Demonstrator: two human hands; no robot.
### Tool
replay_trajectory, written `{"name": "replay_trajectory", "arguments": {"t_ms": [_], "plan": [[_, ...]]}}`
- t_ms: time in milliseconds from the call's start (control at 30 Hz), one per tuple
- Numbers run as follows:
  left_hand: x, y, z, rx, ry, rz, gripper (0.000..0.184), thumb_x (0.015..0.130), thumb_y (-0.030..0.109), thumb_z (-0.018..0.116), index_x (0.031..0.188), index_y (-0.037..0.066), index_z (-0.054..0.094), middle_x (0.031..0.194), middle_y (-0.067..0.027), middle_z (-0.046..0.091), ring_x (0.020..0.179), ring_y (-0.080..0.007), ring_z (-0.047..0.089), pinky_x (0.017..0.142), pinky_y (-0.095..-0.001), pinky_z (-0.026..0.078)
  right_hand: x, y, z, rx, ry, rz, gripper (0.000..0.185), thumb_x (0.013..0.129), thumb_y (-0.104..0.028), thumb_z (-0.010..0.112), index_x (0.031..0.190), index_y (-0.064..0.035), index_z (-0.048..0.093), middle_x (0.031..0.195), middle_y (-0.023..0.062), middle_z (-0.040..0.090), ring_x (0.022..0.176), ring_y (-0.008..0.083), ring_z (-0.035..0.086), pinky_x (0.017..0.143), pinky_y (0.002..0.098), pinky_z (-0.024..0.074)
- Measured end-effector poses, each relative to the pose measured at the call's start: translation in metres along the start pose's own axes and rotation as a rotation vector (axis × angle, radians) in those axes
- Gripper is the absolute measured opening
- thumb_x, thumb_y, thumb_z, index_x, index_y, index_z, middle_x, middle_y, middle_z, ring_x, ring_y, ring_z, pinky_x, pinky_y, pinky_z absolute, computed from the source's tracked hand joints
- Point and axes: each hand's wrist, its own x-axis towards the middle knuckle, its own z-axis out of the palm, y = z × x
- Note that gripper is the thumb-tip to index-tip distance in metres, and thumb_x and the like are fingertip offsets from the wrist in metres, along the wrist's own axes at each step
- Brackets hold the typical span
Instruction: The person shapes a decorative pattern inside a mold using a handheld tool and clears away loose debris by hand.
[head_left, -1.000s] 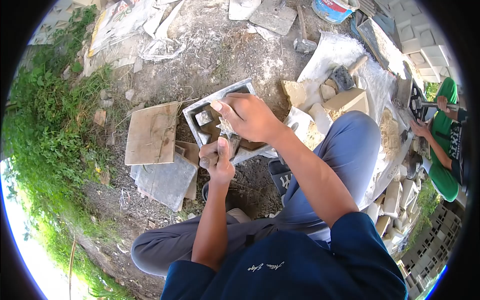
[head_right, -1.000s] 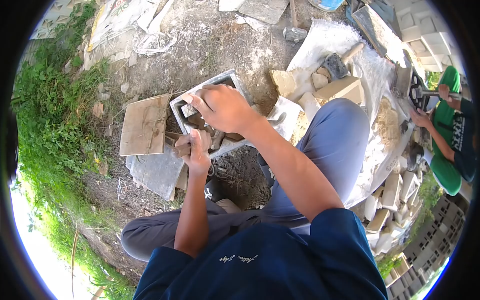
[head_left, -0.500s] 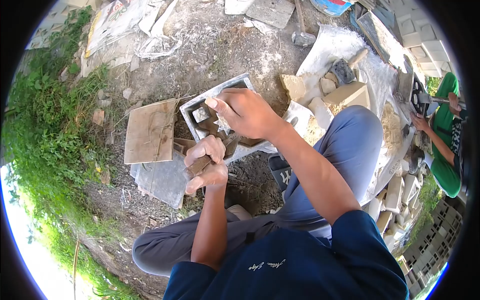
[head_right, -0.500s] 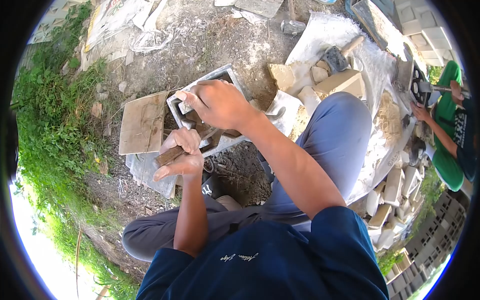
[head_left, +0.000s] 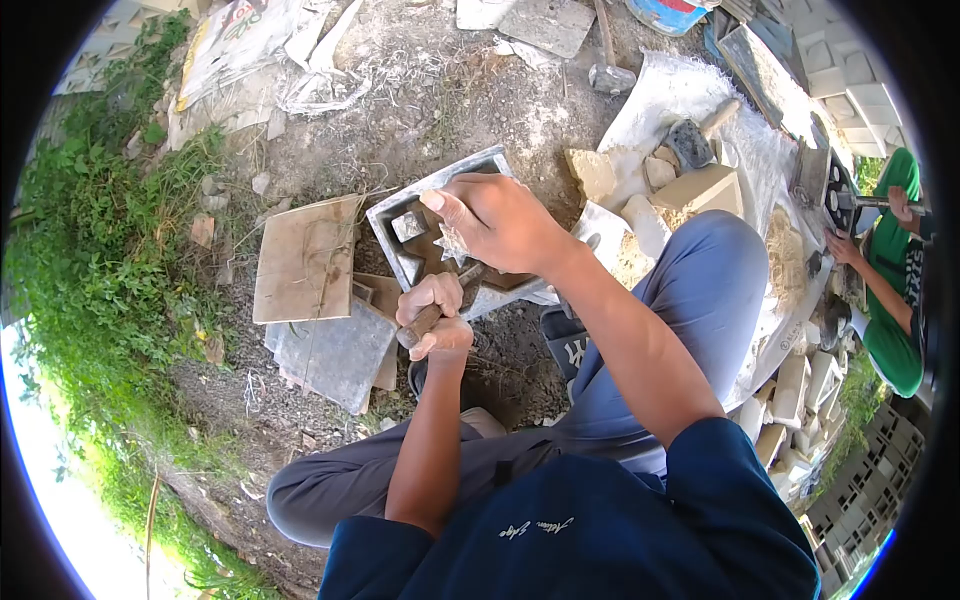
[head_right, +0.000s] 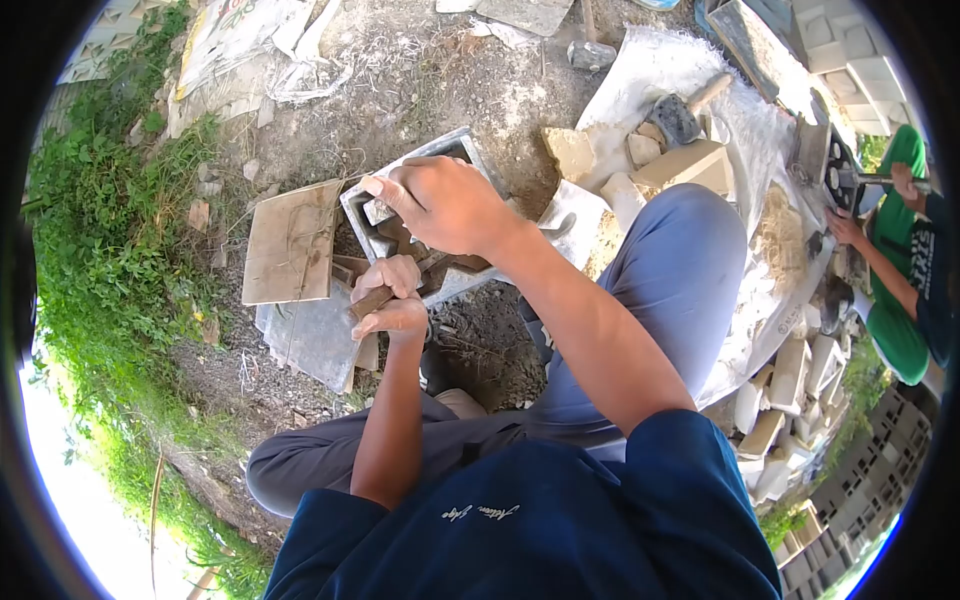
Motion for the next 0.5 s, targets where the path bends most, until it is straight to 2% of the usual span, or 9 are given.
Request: {"name": "replay_trajectory", "arguments": {"t_ms": [100, 167, 200, 333, 367, 433, 500], "plan": [[0.001, 0.0, 0.001, 0.068, -0.007, -0.016, 0.093, 0.072, 0.098, 0.035, 0.061, 0.005, 0.036, 0.055, 0.0009, 0.035, 0.047, -0.0093, 0.032, 0.045, -0.027, 0.019, 0.003, -0.002, -0.001, -0.047, -0.05, 0.069, 0.057, 0.106, -0.045, 0.042, 0.085, 0.0012, 0.068, 0.084, 0.0219, 0.067, 0.084, 0.043, 0.066, 0.077, 0.0501, 0.0528], [0.001, 0.006, 0.003, -0.074, 0.024, 0.07, 0.092, 0.074, 0.097, 0.035, 0.062, 0.005, 0.036, 0.055, 0.0007, 0.035, 0.047, -0.0096, 0.032, 0.045, -0.0274, 0.019, 0.0, 0.003, 0.003, -0.025, 0.024, -0.023, 0.055, 0.107, -0.045, 0.043, 0.085, 0.0015, 0.063, 0.082, 0.021, 0.062, 0.081, 0.0428, 0.06, 0.076, 0.0478, 0.0491], [0.007, 0.01, 0.007, -0.076, -0.105, 0.123, 0.092, 0.074, 0.097, 0.035, 0.061, 0.005, 0.035, 0.054, 0.0004, 0.036, 0.047, -0.0093, 0.032, 0.045, -0.0269, 0.019, -0.002, 0.003, 0.002, -0.02, 0.021, -0.014, 0.055, 0.107, -0.045, 0.043, 0.085, 0.0015, 0.063, 0.082, 0.021, 0.062, 0.081, 0.0428, 0.06, 0.076, 0.0478, 0.0491], [0.006, -0.003, 0.005, 0.065, -0.021, -0.035, 0.095, 0.069, 0.1, 0.035, 0.059, 0.006, 0.033, 0.053, 0.0007, 0.035, 0.047, -0.0091, 0.031, 0.045, -0.0264, 0.019, 0.004, 0.004, -0.004, 0.003, 0.001, 0.026, 0.054, 0.107, -0.044, 0.043, 0.086, 0.0018, 0.063, 0.082, 0.0219, 0.061, 0.082, 0.0435, 0.06, 0.075, 0.0479, 0.0489], [0.004, -0.004, 0.004, 0.064, -0.017, -0.04, 0.095, 0.069, 0.1, 0.035, 0.059, 0.006, 0.033, 0.053, 0.0007, 0.035, 0.047, -0.0091, 0.031, 0.045, -0.0264, 0.019, 0.002, 0.006, -0.001, -0.007, 0.013, 0.026, 0.054, 0.107, -0.044, 0.043, 0.086, 0.0019, 0.063, 0.081, 0.022, 0.061, 0.082, 0.0436, 0.06, 0.074, 0.0479, 0.0488], [0.003, 0.003, 0.009, -0.038, -0.022, 0.121, 0.095, 0.07, 0.1, 0.034, 0.06, 0.006, 0.032, 0.053, 0.0006, 0.035, 0.046, -0.0092, 0.03, 0.045, -0.0269, 0.018, -0.001, 0.006, 0.0, -0.008, 0.031, -0.005, 0.054, 0.107, -0.043, 0.043, 0.086, 0.002, 0.063, 0.08, 0.0226, 0.061, 0.082, 0.044, 0.059, 0.074, 0.0477, 0.0487], [0.002, -0.006, 0.01, 0.088, -0.079, 0.042, 0.094, 0.072, 0.099, 0.034, 0.06, 0.006, 0.032, 0.054, 0.0011, 0.034, 0.047, -0.0091, 0.03, 0.045, -0.0264, 0.017, 0.0, 0.001, -0.005, 0.007, -0.004, 0.002, 0.053, 0.107, -0.043, 0.043, 0.086, 0.0022, 0.063, 0.081, 0.0228, 0.061, 0.083, 0.0441, 0.059, 0.074, 0.0477, 0.0489]]}}
